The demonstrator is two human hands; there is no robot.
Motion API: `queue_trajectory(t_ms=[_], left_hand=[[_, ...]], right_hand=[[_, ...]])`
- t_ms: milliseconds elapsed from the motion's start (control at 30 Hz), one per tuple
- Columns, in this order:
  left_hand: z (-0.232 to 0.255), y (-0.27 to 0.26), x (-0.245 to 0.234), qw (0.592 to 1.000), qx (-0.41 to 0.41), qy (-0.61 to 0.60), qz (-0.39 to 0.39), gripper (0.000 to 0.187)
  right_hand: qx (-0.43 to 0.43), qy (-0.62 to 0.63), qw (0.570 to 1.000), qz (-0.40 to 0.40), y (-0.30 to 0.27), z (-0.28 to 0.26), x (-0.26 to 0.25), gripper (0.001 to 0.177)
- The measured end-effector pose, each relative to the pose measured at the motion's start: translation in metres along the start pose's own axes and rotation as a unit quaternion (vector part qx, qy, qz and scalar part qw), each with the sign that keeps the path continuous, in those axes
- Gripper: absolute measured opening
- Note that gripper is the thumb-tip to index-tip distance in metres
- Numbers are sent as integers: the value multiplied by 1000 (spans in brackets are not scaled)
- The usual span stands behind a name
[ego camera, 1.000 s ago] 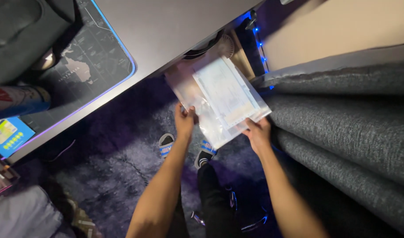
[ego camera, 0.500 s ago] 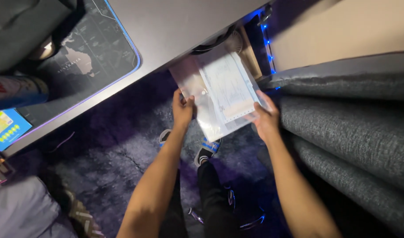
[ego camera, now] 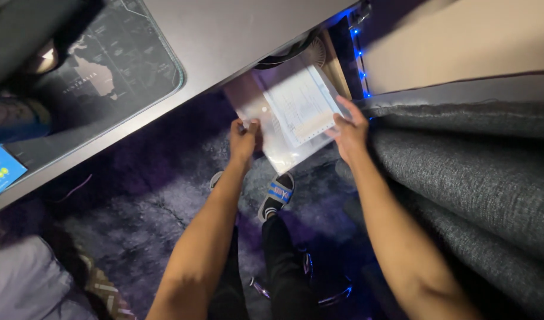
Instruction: Organizing various items on a desk into a drawer.
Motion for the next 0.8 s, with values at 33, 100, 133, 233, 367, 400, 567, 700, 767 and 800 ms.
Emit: queue_trajectory(t_ms=[33,100,133,233,367,400,567,700,767,800], left_hand=[[7,-7,4,1000,0,0,-1,29],[15,-22,10,998,-64,12,2,30],[20,-31,14,998,-63,12,2,30],[10,-52,17,989,-144,18,-3,30],[2,-55,28,990,-133,23,-35,29],[6,-58,30,989,-142,37,-28,28],[-7,-24,25,995,-91,32,-15,22],[12,-4,20,999,-15,30,21,13],[15,4,18,999,-18,26,41,16],[16,9,17,998,-21,20,62,19]], right_hand=[[0,0,1000,0,5,0,1,52],[7,58,998,4,15,1,4,48],[7,59,998,4,16,-1,2,48],[5,84,996,31,17,2,-3,49],[1,136,990,34,19,10,-9,47],[5,147,989,34,21,13,-9,47],[7,118,993,4,49,22,9,49],[31,49,998,22,64,31,13,43],[38,58,997,32,66,35,10,39],[45,65,996,41,68,37,9,35]])
Point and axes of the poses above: each hand's wrist, its own y-axis towards the middle knuckle, its own x-axis out of the palm, z = x × y, the point moved 5 cm from there along y, towards the middle knuckle, and after that the axes turned 2 degrees about z, right-handed, at the moved point
